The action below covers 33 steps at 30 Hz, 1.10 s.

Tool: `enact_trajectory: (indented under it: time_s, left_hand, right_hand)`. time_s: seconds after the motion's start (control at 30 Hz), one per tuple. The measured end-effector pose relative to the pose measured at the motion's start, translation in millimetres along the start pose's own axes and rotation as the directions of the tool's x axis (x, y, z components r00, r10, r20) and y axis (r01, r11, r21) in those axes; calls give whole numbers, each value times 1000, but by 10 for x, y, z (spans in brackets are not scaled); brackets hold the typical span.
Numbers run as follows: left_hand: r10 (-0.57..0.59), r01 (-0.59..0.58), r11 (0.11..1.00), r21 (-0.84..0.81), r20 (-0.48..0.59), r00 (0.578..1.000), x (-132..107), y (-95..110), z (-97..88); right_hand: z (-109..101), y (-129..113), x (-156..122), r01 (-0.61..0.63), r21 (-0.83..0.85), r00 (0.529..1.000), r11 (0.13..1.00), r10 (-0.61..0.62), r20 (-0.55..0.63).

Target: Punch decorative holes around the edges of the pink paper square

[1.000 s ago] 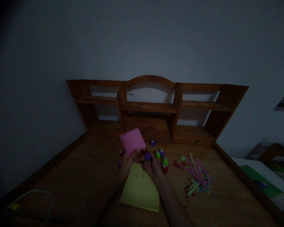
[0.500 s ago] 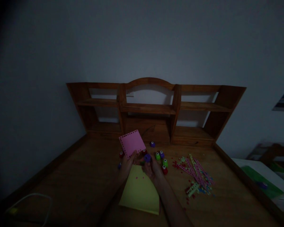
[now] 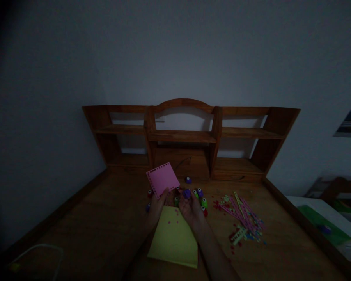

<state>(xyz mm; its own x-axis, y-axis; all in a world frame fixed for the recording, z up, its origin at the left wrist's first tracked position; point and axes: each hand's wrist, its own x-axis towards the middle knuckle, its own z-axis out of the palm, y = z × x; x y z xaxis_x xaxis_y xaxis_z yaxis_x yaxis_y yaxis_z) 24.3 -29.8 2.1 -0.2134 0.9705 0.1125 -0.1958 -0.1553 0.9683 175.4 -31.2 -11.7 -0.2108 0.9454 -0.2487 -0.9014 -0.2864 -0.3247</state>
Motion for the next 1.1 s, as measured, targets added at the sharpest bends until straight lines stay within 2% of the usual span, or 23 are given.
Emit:
enact_trajectory:
  time_s: [0.13,0.33,0.6,0.7,0.77,0.87,0.97,1.0,1.1]
  left_hand:
    - [-46,46,999,-23,-9,999,-39,47,21]
    - [-15,15,1000,-18,2,1000,-12,0,16]
    - [-6,6,1000,-4,-10,1000,-3,4,-3]
    - [4,-5,1000,-11,-20,1000,14,-21,-8]
    - [15,-16,1000,-21,-28,999,17,-27,-5]
    - [18,-19,999,-47,-12,1000,3,-11,8]
    - [-8,10,996,-84,28,1000,-15,14,22]
    - [-18,21,995,-95,39,999,-18,21,26]
    - [-15,18,990,-139,26,1000,-16,45,39]
  right_hand:
    - [7,-44,-14,25,-25,998,999,-23,64]
    - [42,-38,-16,194,-148,975,970,-175,133]
    - [14,-119,26,323,-313,945,893,-319,65]
    - [64,-172,43,382,-444,920,810,-381,97]
    - [147,-206,20,450,-516,881,729,-456,125]
    - [319,-259,-66,552,-601,792,578,-590,159]
    - [493,-308,-161,569,-723,693,391,-702,166]
    - [542,-320,-182,566,-744,673,355,-720,169]
    - [637,-338,-191,557,-767,674,318,-713,195]
